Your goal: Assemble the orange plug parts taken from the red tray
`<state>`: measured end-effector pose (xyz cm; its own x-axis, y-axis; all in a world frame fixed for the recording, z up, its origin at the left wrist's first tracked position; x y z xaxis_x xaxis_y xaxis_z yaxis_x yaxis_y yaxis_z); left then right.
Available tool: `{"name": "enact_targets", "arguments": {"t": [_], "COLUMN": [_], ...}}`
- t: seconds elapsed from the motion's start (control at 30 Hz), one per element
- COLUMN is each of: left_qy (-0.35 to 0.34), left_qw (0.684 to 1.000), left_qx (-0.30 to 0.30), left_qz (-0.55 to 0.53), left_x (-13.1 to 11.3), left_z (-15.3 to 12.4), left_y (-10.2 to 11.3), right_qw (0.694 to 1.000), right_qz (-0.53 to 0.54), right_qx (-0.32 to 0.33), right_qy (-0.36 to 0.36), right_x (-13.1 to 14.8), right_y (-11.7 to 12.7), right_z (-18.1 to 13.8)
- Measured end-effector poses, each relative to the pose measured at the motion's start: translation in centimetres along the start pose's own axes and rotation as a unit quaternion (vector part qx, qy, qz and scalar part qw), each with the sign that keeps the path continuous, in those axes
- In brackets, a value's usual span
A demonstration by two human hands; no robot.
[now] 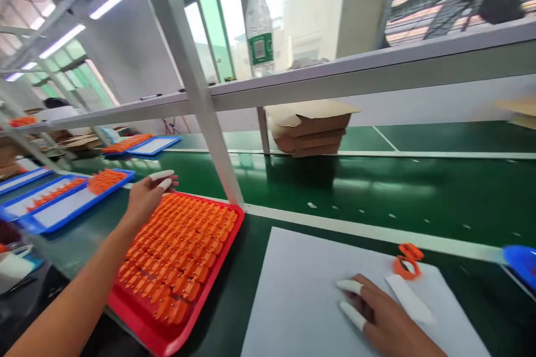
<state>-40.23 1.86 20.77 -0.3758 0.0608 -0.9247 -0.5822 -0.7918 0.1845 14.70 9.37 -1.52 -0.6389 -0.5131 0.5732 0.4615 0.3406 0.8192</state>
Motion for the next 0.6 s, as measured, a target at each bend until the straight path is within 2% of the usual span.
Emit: {"name": "enact_targets", "arguments": {"t": [0.1,0.17,0.27,0.37,0.43,0.53,0.6], "left_qy": [0.004,0.029,0.020,-0.033,-0.042,-0.041,-0.041], "left_qw": [0.992,0.969,0.905,0.837,0.817,0.815,0.814], "left_qx": [0.126,0.243,0.424,0.545,0.575,0.578,0.578], "left_qz": [0.019,0.016,0.032,0.037,0.022,0.026,0.033], "left_x": [-1.9,-2.1,-2.6,-3.2,-3.2,-2.6,-2.3], "left_z": [-4.7,-8.5,-15.1,-21.5,-24.9,-28.9,-31.0], "left_y": [-8.2,-14.4,-23.9,-32.2,-36.9,-42.8,-45.9], "right_qw": [0.999,0.997,0.994,0.986,0.980,0.975,0.969], "right_qz": [-0.001,-0.005,-0.042,-0.113,-0.143,-0.157,-0.178], "right_qx": [-0.021,-0.044,-0.065,-0.069,-0.071,-0.073,-0.076], "right_qy": [0.040,0.059,0.078,0.105,0.122,0.142,0.154], "right_x": [1.5,1.9,1.9,1.8,1.9,2.0,2.2], "right_y": [1.6,2.6,3.1,2.5,2.1,1.8,1.9], "right_z": [-0.7,-1.0,-1.5,-1.9,-2.0,-2.1,-2.2]}}
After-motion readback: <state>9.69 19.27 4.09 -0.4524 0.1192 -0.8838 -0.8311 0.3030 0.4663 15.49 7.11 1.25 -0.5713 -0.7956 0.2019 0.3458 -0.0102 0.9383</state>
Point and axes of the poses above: each hand's wrist, its own z-axis towards the middle knuckle, its own y-axis out of the back of the hand, x = y × z, the point moved 7 cm from there along z, towards the middle knuckle, and after that the axes turned 14 degrees about -z, right-handed, at the moved point
